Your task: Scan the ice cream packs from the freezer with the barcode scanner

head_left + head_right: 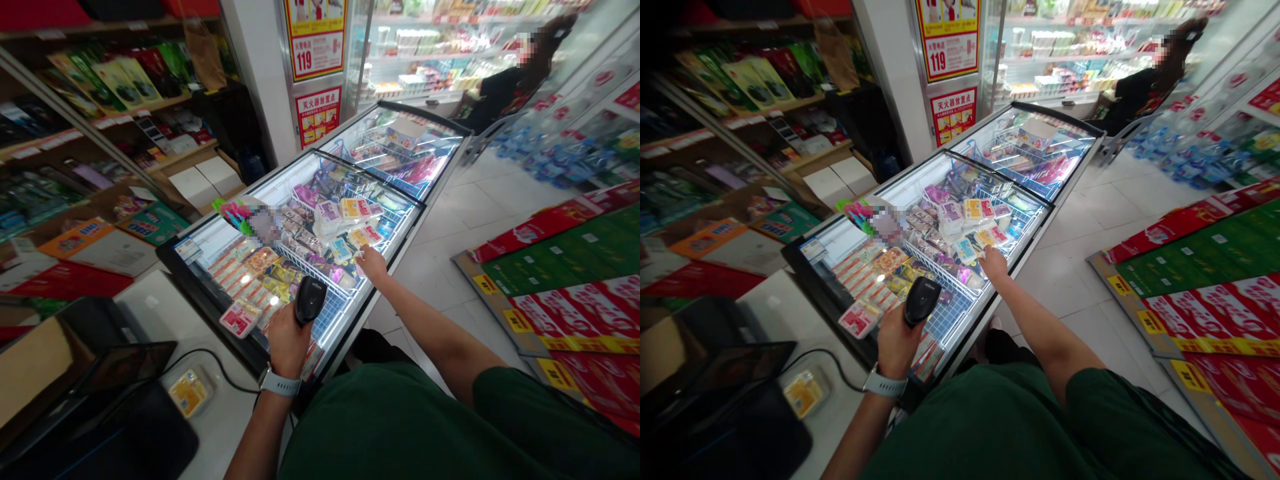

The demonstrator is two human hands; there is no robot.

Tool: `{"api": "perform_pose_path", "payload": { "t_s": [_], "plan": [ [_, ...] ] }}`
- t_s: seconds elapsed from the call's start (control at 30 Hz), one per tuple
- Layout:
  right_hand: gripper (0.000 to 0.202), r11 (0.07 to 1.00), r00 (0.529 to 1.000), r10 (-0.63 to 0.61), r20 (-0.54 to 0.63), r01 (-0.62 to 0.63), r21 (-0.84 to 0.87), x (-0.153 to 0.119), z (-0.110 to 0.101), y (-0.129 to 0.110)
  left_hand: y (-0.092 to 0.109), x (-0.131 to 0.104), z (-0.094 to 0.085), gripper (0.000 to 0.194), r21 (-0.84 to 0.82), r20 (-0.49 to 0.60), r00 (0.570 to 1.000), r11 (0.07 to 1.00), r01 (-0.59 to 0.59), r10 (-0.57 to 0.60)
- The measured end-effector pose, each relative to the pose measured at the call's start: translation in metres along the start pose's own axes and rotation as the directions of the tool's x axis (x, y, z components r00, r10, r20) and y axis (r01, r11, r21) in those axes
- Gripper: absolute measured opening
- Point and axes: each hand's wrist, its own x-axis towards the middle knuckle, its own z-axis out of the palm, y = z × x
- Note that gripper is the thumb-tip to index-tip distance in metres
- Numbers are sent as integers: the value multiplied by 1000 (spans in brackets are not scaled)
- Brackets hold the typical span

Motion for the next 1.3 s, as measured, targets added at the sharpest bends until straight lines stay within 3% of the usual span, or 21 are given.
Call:
{"api": "perform_pose_path", "payload": {
  "t_s": [0.43, 0.7, 1.3],
  "plan": [
    [38, 999, 999, 37, 32, -37, -17, -33, 3, 15, -4, 0, 4, 19, 33, -24, 1000, 999, -5, 6],
    [27, 998, 999, 40, -5, -40, 46, -61, 5, 33, -5, -1, 8, 20, 44, -7, 1000, 999, 2, -2],
    [19, 923, 983, 114, -142, -51, 382, -64, 18, 50, -4, 2, 8, 17, 13, 3, 1000, 1000, 21, -21]
  ]
}}
